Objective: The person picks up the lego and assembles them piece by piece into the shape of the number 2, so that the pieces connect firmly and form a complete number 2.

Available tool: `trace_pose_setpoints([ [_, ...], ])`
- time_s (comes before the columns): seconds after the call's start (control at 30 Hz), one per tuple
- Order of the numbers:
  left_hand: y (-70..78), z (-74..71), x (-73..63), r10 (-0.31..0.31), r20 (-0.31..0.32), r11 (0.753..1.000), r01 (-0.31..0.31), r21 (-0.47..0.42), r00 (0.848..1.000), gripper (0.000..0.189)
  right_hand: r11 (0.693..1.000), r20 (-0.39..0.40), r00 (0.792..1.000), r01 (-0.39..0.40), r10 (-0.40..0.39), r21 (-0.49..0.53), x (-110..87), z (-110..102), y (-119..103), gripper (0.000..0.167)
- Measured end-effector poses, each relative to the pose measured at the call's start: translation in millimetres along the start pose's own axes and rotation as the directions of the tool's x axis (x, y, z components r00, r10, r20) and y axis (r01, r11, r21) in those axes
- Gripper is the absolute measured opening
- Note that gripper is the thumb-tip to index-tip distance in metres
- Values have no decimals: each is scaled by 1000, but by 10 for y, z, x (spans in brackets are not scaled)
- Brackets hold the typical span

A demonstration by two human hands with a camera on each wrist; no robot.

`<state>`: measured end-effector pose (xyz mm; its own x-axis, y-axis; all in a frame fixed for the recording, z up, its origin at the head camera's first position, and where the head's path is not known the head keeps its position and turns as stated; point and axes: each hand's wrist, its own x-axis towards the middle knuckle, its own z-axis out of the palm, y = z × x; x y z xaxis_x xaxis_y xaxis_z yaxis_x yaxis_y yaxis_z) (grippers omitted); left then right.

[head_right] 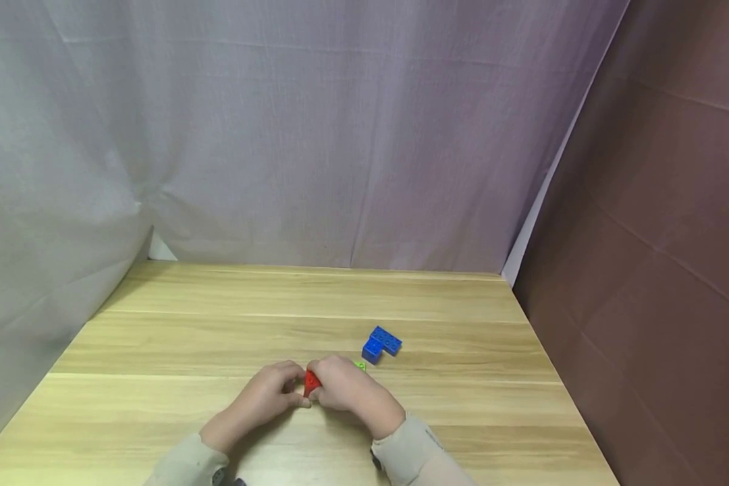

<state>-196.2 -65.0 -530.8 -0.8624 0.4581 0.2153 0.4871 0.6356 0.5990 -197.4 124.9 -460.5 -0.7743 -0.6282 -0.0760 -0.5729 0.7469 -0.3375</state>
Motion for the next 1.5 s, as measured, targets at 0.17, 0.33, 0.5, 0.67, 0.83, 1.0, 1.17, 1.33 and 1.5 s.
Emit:
trace_pose_setpoints([
  [0.17,4,8,8,-8,-7,1000,8,1,1000,32,1000,-8,1000,1,-1,-15,9,15,3,13],
  [0.33,8,-4,6,-16,-1,1000,16,3,1000,32,1000,-20,1000,9,-9,-23,12,30,-11,17],
  [0.5,15,-5,2,-22,5,1000,21,5,1000,32,1000,-21,1000,5,-6,-25,14,40,-20,18],
  [0.67,14,-6,11,-20,2,1000,20,12,1000,31,999,-26,1000,4,-5,-33,14,27,-28,17],
  [0.83,21,-8,0,-17,0,1000,17,14,1000,31,999,-21,1000,8,-9,-37,12,38,-27,17],
  [1.0,24,-4,-8,-15,-8,1000,15,2,1000,30,999,-25,1000,16,-18,-52,17,56,-13,18],
  [1.17,15,1,-17,-10,-8,1000,10,-13,1000,31,998,-31,999,25,-26,-50,17,58,-8,18],
  [1.33,18,14,-39,-10,-9,1000,10,-5,1000,30,998,-30,999,25,-27,-49,16,47,-13,17],
  [1.5,74,-3,-77,9,-14,1000,-9,27,1000,32,998,-28,999,22,-24,-57,23,43,-18,16],
])
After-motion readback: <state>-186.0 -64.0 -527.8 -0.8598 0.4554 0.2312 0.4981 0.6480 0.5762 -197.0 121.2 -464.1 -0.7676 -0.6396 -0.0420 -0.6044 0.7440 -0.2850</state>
